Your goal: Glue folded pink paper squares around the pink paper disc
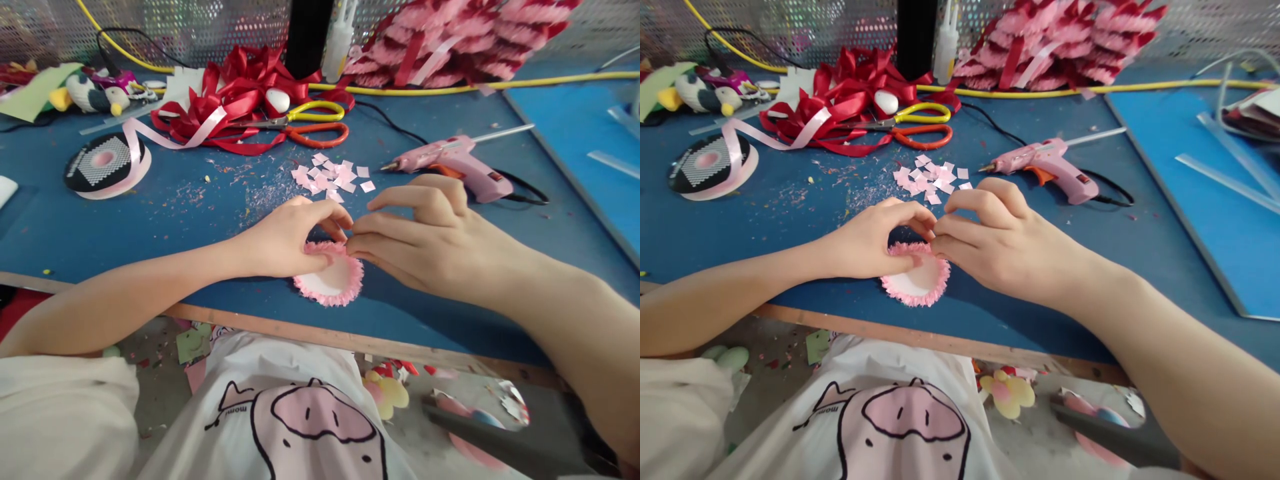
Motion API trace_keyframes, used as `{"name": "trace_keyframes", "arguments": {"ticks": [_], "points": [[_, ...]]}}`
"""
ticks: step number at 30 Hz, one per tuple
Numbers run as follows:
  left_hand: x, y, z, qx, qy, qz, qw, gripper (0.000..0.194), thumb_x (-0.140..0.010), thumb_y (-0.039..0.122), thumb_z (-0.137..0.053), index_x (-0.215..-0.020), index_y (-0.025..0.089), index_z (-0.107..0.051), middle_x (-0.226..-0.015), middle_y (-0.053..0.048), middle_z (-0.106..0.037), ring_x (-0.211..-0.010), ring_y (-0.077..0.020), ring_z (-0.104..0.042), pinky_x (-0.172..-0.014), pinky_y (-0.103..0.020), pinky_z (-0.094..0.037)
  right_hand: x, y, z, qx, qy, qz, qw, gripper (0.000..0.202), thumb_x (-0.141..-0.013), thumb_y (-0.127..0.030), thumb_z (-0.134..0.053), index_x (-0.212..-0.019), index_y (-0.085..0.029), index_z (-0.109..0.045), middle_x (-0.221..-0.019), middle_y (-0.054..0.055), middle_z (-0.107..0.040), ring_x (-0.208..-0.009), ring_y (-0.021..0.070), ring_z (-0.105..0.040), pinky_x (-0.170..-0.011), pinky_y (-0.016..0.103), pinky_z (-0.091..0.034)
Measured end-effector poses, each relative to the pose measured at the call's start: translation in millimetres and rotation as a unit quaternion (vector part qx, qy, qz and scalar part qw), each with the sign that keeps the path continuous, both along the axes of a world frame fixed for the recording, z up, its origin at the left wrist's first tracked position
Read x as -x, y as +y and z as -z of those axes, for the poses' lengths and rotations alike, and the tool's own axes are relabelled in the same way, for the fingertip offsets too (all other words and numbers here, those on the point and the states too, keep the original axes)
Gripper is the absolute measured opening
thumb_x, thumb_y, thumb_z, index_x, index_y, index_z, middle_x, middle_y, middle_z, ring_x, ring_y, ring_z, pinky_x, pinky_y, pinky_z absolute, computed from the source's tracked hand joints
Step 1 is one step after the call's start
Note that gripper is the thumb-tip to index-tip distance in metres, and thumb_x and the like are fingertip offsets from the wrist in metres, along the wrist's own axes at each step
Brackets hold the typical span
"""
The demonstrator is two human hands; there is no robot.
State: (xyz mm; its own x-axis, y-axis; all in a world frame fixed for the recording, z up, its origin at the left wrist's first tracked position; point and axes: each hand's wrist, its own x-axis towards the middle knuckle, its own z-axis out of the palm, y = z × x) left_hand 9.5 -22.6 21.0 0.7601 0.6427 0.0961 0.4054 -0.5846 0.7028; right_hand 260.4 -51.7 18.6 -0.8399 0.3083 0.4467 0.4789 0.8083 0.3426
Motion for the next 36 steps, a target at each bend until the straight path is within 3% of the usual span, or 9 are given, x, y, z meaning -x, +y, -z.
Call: {"name": "trace_keyframes", "arguments": {"ticks": [21,27,36], "points": [[0.9,2.7,4.5,0.005,-0.021,0.018,1.0,0.036,-0.084,0.008,-0.071,-0.116,0.02,-0.062,-0.122,-0.001,-0.084,-0.116,-0.0181,-0.076,-0.12,-0.042,-0.043,-10.4,3.9,-11.2,0.049,0.0,-0.035,0.998,0.02,-0.102,-0.012,-0.067,-0.103,-0.029,-0.076,-0.103,-0.002,-0.08,-0.119,0.0264,-0.064,-0.106,0.046,-0.045],[0.3,2.1,4.2,0.004,-0.015,0.011,1.0,0.036,-0.084,0.008,-0.071,-0.116,0.022,-0.062,-0.122,-0.001,-0.084,-0.119,-0.0198,-0.076,-0.12,-0.043,-0.043,-9.5,6.6,-9.2,0.071,0.032,-0.038,0.996,0.012,-0.1,-0.018,-0.074,-0.105,-0.029,-0.075,-0.099,-0.001,-0.08,-0.114,0.0258,-0.062,-0.096,0.044,-0.046],[0.8,1.5,1.4,0.005,-0.007,0.012,1.0,0.035,-0.084,0.008,-0.069,-0.115,0.022,-0.062,-0.122,-0.001,-0.084,-0.12,-0.0205,-0.076,-0.12,-0.044,-0.043,-8.1,6.2,-2.1,0.085,0.028,-0.026,0.996,0.012,-0.105,-0.021,-0.066,-0.104,-0.03,-0.073,-0.103,-0.001,-0.08,-0.12,0.0245,-0.062,-0.1,0.044,-0.048]]}}
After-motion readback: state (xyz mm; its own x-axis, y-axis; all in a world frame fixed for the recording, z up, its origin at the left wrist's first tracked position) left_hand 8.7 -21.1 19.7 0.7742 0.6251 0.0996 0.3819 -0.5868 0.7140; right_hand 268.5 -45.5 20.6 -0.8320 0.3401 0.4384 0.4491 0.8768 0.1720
